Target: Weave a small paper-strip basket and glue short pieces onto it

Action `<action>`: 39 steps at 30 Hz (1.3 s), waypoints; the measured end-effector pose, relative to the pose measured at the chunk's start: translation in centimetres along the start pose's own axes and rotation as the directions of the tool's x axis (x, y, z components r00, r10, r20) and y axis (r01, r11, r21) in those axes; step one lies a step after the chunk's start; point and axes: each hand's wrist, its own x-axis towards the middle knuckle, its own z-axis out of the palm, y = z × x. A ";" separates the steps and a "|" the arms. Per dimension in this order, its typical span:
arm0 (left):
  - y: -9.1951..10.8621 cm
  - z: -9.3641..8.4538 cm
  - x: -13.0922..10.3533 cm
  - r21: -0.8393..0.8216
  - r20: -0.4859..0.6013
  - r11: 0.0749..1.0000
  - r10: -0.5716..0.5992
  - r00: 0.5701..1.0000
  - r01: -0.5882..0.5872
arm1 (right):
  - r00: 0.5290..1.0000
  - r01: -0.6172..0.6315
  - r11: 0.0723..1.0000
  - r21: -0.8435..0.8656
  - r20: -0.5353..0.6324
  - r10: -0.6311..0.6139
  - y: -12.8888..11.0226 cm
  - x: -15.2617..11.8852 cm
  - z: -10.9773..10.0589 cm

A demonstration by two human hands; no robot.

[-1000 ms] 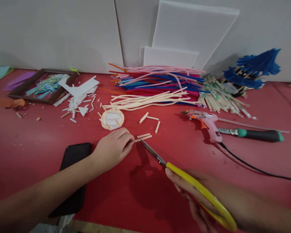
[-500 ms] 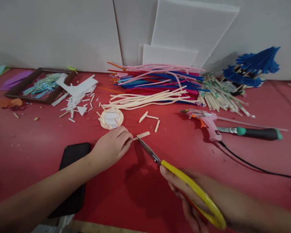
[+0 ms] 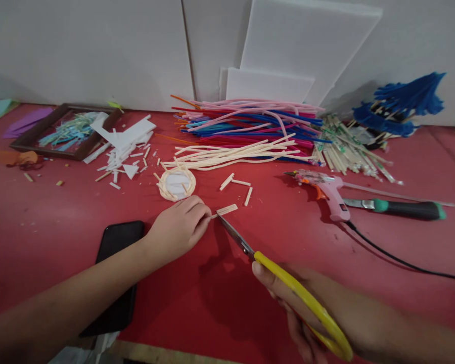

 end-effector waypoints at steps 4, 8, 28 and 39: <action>0.2 -0.1 -0.2 -0.026 -0.009 0.999 -0.020 1.000 0.020 | 0.999 0.022 0.999 -0.025 -0.025 -0.023 0.9 0.6 -0.5; 0.2 0.0 -0.1 -0.047 -0.006 0.998 -0.048 0.999 0.048 | 0.995 0.070 0.990 -0.119 -0.069 -0.079 1.3 0.8 -0.8; 0.1 0.1 0.1 -0.018 -0.030 0.999 -0.035 0.999 0.035 | 0.958 0.107 0.917 -0.385 -0.208 -0.199 -0.3 1.6 -0.9; -3.6 -7.5 -3.2 -0.126 -0.639 0.992 -0.102 0.762 0.026 | 0.846 0.245 0.744 -0.621 -0.238 -0.478 1.1 0.3 -0.8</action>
